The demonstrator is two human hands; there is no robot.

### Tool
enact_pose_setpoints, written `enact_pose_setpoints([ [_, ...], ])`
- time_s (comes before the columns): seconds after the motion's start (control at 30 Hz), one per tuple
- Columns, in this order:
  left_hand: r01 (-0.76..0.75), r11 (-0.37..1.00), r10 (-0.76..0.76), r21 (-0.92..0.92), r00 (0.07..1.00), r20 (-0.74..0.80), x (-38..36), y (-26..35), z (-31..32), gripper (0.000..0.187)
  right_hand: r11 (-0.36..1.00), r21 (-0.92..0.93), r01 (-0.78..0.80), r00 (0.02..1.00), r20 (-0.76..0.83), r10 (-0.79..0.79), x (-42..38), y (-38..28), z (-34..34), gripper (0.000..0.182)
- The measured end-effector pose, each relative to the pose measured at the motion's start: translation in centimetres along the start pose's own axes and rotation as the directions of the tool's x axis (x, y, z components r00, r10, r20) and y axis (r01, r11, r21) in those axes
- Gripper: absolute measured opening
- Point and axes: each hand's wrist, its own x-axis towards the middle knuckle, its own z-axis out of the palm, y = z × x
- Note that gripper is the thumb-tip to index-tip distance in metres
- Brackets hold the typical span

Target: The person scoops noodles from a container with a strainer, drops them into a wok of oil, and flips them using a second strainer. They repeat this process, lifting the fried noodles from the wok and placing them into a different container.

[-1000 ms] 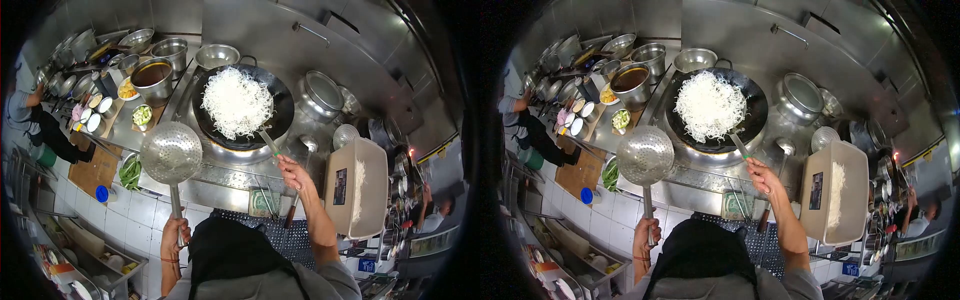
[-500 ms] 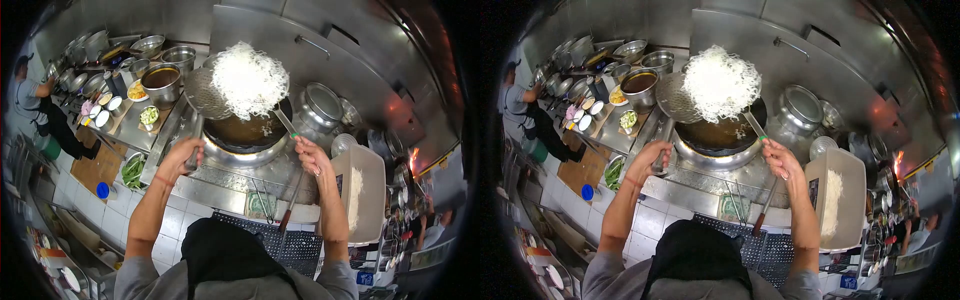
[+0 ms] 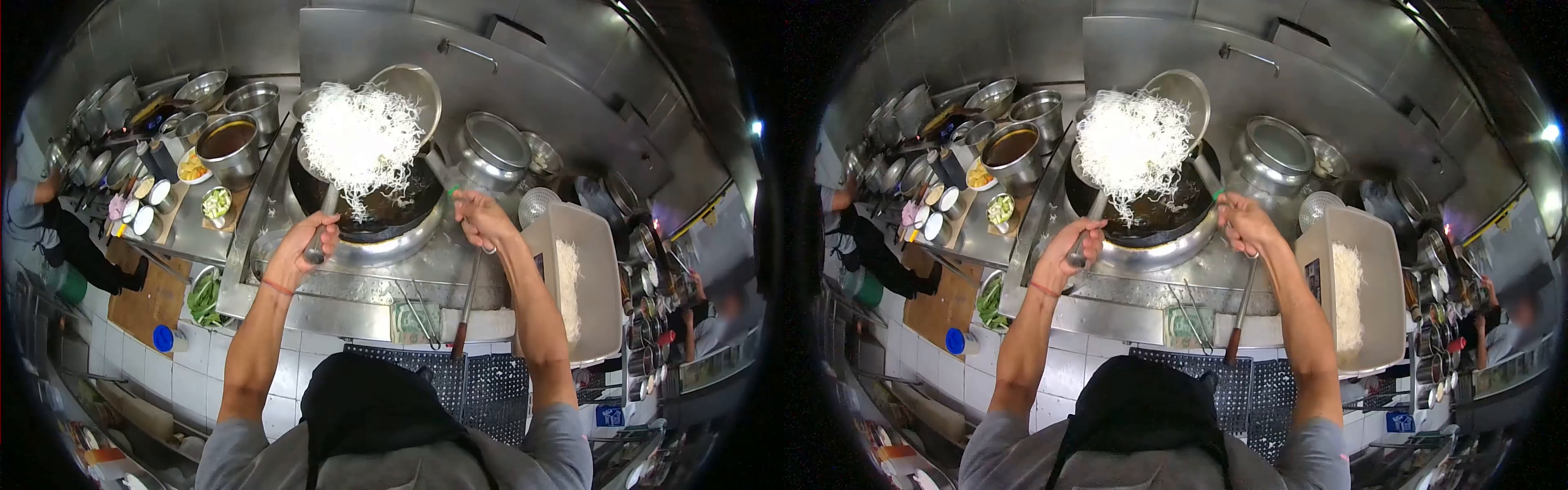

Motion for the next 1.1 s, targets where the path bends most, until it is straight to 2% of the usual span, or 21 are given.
enact_pose_setpoints([
  [0.07,0.160,0.979,-0.146,-0.127,0.983,0.112,1.3,0.8,-0.7,0.014,0.992,-0.092,0.089,0.984,-0.147,-0.102,0.9,-0.6,0.6,0.026],
  [0.13,0.151,0.976,-0.134,-0.158,0.984,0.115,1.2,0.4,-0.9,0.011,0.984,-0.166,0.072,0.975,-0.197,-0.105,0.4,-0.7,1.3,0.030],
  [0.2,0.157,0.970,-0.137,-0.187,0.984,0.116,1.0,-0.1,-1.0,0.009,0.925,-0.366,0.102,0.952,-0.233,-0.198,0.1,-0.7,1.9,0.032],
  [0.23,0.173,0.962,-0.146,-0.213,0.980,0.137,0.9,-0.2,-1.3,0.009,0.852,-0.512,0.110,0.917,-0.279,-0.286,0.2,-0.5,2.3,0.032],
  [0.27,0.190,0.952,-0.156,-0.240,0.976,0.155,0.9,-0.4,-1.5,0.010,0.852,-0.513,0.103,0.916,-0.285,-0.283,0.6,-0.2,2.4,0.032],
  [0.33,0.207,0.947,-0.174,-0.245,0.973,0.150,1.3,-0.3,-1.7,0.011,0.515,-0.827,0.227,0.756,-0.184,-0.628,1.6,0.4,2.6,0.031],
  [0.37,0.217,0.944,-0.184,-0.248,0.972,0.146,1.4,-0.2,-1.9,0.012,0.513,-0.827,0.229,0.757,-0.180,-0.628,1.6,0.5,2.8,0.031],
  [0.43,0.217,0.938,-0.174,-0.271,0.969,0.176,1.1,-0.1,-2.3,0.015,0.610,-0.762,0.218,0.786,-0.234,-0.572,1.3,0.2,3.0,0.032],
  [0.57,0.256,0.921,-0.189,-0.292,0.952,0.240,0.2,0.5,-2.4,0.020,0.611,-0.774,0.168,0.759,-0.294,-0.581,0.6,-0.1,2.3,0.030],
  [0.63,0.249,0.931,-0.196,-0.266,0.958,0.211,0.4,1.3,-2.2,0.020,0.544,-0.831,0.117,0.662,-0.343,-0.667,1.3,0.4,0.8,0.029],
  [0.67,0.229,0.944,-0.188,-0.238,0.965,0.183,0.3,2.0,-1.8,0.021,0.699,-0.712,0.067,0.767,-0.411,-0.492,-0.9,-2.2,2.3,0.034],
  [0.73,0.235,0.937,-0.193,-0.260,0.965,0.175,-0.3,3.4,-0.6,0.021,0.823,-0.561,0.092,0.793,-0.458,-0.401,-0.4,-1.3,0.9,0.029],
  [0.87,0.241,0.937,-0.193,-0.255,0.961,0.198,-1.3,6.0,1.4,0.024,0.842,-0.533,0.089,0.814,-0.449,-0.370,0.6,1.0,-1.2,0.028],
  [0.97,0.254,0.943,-0.198,-0.215,0.947,0.251,-2.4,7.9,2.7,0.026,0.848,-0.530,0.019,0.824,-0.472,-0.314,0.8,2.2,-1.8,0.022],
  [1.0,0.257,0.944,-0.198,-0.205,0.943,0.269,-2.8,8.4,3.2,0.019,0.865,-0.501,0.013,0.863,-0.431,-0.263,1.0,2.9,-2.4,0.020],
  [1.07,0.259,0.935,-0.200,-0.243,0.949,0.243,-3.2,9.3,3.9,0.020,0.880,-0.474,0.000,0.899,-0.385,-0.208,0.3,2.7,-2.2,0.018],
  [1.1,0.242,0.937,-0.185,-0.252,0.955,0.231,-3.5,9.5,4.3,0.021,0.927,-0.372,-0.051,0.928,-0.360,-0.093,-0.2,2.2,-2.1,0.015],
])
